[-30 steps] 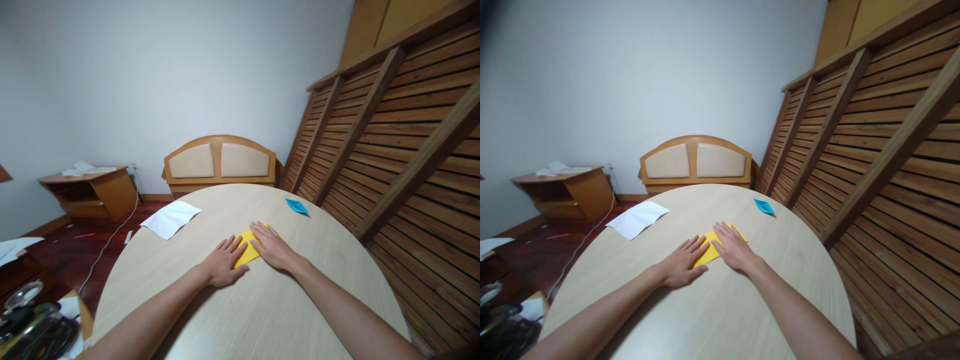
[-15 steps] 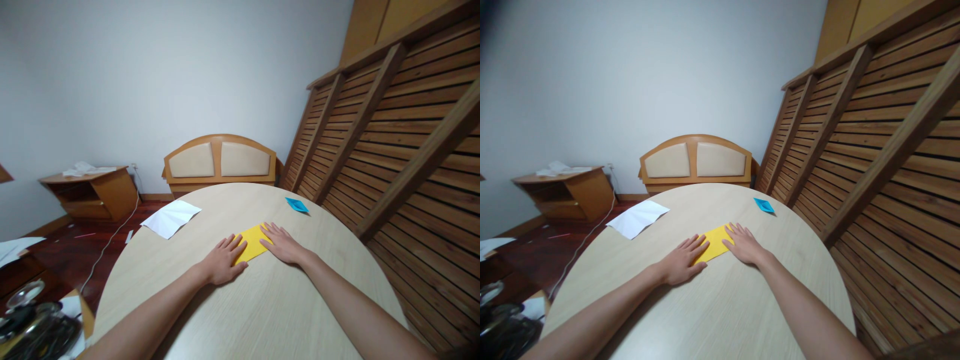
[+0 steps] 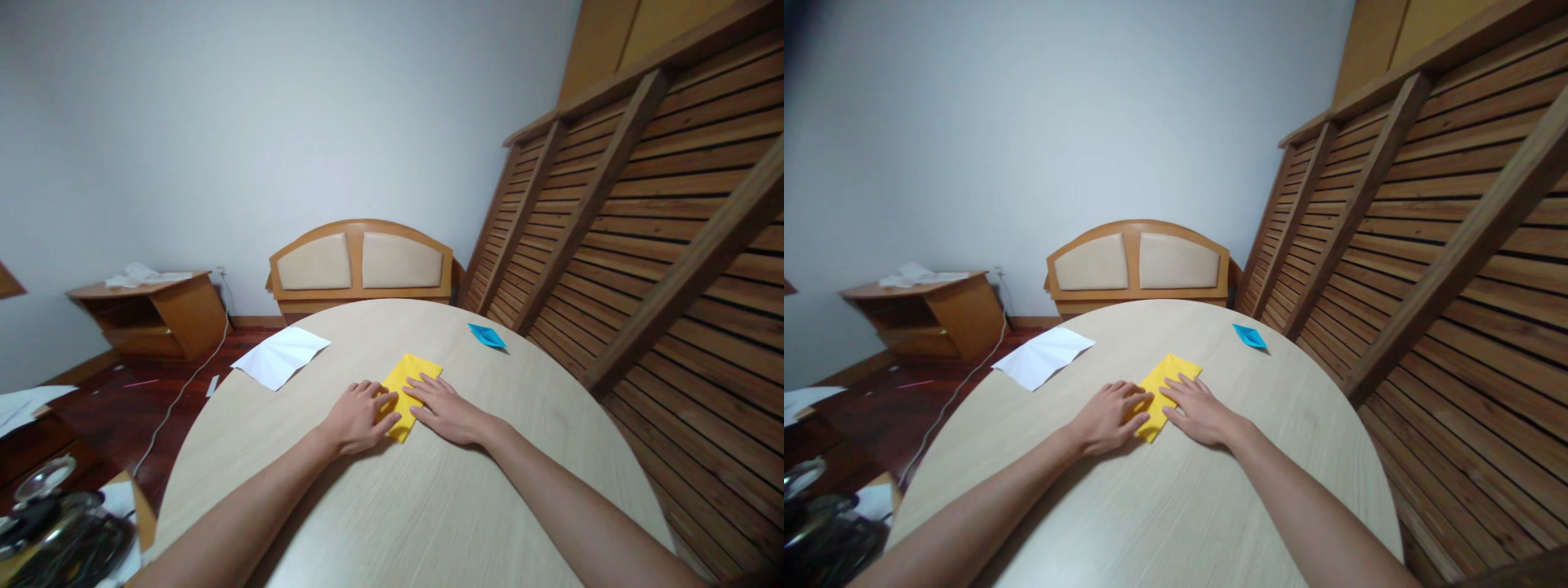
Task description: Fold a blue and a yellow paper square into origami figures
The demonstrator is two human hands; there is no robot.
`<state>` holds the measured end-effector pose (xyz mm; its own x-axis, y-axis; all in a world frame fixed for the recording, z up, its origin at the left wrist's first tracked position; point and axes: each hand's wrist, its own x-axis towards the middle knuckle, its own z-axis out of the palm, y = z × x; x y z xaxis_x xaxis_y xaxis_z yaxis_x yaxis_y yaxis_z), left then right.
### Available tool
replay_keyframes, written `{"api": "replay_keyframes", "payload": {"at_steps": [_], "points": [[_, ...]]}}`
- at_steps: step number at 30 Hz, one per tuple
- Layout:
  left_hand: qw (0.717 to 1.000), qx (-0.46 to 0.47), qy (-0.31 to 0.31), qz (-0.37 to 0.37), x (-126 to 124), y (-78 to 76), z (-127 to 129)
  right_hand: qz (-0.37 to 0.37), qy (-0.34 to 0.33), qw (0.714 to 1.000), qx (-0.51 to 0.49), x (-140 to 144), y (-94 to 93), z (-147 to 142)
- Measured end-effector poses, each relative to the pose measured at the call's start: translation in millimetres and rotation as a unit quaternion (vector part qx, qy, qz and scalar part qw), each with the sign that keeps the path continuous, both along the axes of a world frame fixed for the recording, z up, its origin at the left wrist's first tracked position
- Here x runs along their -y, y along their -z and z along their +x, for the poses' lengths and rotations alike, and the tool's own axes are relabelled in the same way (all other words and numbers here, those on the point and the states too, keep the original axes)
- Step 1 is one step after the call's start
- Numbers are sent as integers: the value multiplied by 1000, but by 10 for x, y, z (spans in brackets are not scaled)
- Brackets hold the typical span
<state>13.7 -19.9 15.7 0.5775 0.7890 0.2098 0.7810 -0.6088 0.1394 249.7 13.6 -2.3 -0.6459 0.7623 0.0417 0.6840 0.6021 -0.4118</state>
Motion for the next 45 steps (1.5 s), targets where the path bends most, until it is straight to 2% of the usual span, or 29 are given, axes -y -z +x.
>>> {"api": "replay_keyframes", "payload": {"at_steps": [5, 11, 18, 22, 25, 40, 45], "points": [[999, 25, 25, 1, -28, -39, -9, 0, -18, 1000, -12, 22, -108, 69], [997, 33, 60, -26, -81, 109, -75, -7, -54, 998, -19, 60, -146, 60], [998, 2, -8, -68, -146, 211, -143, 35, -61, 997, -23, 82, -187, 54], [997, -5, -43, -63, -180, 226, -169, 28, -74, 997, -13, 104, -232, 56], [997, -5, -46, -61, -196, 243, -179, 19, -81, 997, -9, 110, -242, 57], [996, 56, 39, -52, -178, 202, -166, 88, -122, 984, -99, 67, -196, 31], [989, 84, 91, -85, -145, 142, -209, 95, -93, 984, -119, 33, -199, 74]]}}
